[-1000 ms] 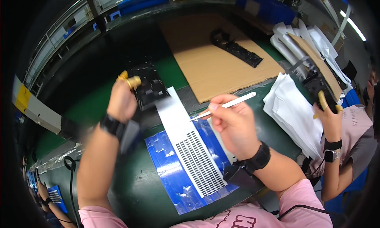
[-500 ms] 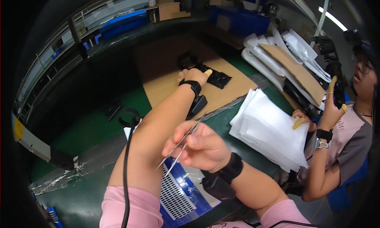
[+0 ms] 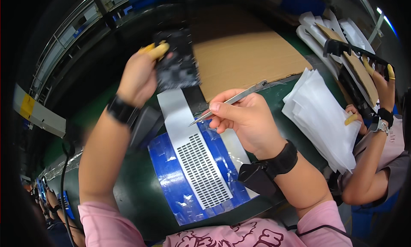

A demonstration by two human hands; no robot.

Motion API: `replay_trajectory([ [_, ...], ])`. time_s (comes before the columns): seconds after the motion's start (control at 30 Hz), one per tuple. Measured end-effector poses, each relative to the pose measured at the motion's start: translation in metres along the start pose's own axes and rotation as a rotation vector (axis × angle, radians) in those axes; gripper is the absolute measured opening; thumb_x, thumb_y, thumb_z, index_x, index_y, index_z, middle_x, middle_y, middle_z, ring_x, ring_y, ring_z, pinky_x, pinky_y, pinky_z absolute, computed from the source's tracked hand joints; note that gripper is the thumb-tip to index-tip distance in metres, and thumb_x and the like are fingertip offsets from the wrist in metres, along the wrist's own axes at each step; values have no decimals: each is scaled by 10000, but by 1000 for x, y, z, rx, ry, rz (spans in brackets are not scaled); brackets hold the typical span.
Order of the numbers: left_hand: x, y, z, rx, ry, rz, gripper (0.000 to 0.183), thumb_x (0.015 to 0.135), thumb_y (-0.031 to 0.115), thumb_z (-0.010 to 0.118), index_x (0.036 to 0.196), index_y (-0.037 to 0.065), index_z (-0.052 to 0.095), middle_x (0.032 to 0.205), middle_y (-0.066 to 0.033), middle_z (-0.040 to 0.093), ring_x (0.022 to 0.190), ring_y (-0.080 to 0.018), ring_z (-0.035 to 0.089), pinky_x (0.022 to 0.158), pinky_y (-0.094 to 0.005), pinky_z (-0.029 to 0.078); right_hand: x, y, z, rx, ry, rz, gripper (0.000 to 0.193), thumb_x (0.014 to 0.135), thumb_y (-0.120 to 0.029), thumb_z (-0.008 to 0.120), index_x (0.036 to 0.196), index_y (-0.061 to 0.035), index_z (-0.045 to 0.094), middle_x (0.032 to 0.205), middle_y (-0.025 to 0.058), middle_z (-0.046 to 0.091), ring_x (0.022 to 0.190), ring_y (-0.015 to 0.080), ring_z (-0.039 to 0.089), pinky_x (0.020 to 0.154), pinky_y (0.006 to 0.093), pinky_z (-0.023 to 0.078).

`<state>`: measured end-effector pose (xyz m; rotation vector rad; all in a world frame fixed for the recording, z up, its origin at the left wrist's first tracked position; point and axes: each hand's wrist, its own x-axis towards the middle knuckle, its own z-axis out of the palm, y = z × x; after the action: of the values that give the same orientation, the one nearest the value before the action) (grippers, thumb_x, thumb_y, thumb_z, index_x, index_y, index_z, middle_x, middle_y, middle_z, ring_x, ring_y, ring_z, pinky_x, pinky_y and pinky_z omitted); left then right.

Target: The worker is assembling a plastic electronics housing by applying adhesive strips and inserting components.

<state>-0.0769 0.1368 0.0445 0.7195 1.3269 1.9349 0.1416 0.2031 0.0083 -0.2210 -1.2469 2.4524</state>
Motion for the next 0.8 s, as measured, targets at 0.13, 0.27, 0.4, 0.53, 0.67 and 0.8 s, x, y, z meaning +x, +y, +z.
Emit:
replay_trajectory([
  [0.13, -85, 3, -37, -219, 114, -116, 185, 897, 123, 490, 1051, 31, 537, 987, -53, 591, 896, -140, 576, 798, -293, 482, 4, 33, -2, -203, 172, 16, 150, 773, -34, 618, 891, 27, 551, 713, 92, 601, 563, 100, 574, 456, 187, 437],
  [0.27, -132, 1, -53, -228, 161, -84, 237, 917, 167, 468, 1125, 59, 500, 1039, -42, 569, 939, -132, 561, 834, -290, 464, 5, 45, 2, -305, 223, 21, 177, 756, -24, 622, 896, 21, 522, 672, 75, 593, 515, 71, 540, 407, 176, 388],
  [0.4, -150, 2, -53, -217, 197, -5, 270, 916, 195, 472, 1151, 63, 483, 1073, -49, 555, 958, -136, 553, 837, -292, 464, 5, 51, 6, -370, 241, 33, 161, 756, -18, 615, 886, 19, 528, 667, 66, 595, 501, 62, 530, 405, 170, 382],
  [0.53, -147, 2, -59, -234, 206, -63, 289, 909, 213, 485, 1162, 75, 476, 1081, -51, 550, 969, -142, 547, 843, -303, 463, 4, 52, 6, -397, 269, 27, 155, 759, -12, 614, 893, 6, 537, 675, 53, 598, 500, 50, 520, 402, 158, 369],
  [0.67, -143, -3, -63, -249, 243, -41, 296, 906, 195, 488, 1178, 84, 460, 1092, -60, 545, 979, -151, 545, 850, -317, 461, 5, 53, 8, -429, 299, 8, 138, 770, -14, 609, 890, 5, 545, 677, 51, 599, 499, 41, 514, 397, 149, 360],
  [0.8, -143, -8, -58, -265, 234, -48, 321, 905, 167, 483, 1210, 92, 422, 1115, -69, 531, 1004, -168, 537, 864, -337, 455, 7, 52, 9, -436, 286, 27, 135, 770, -9, 607, 892, 8, 551, 675, 50, 598, 500, 41, 513, 398, 148, 361],
])
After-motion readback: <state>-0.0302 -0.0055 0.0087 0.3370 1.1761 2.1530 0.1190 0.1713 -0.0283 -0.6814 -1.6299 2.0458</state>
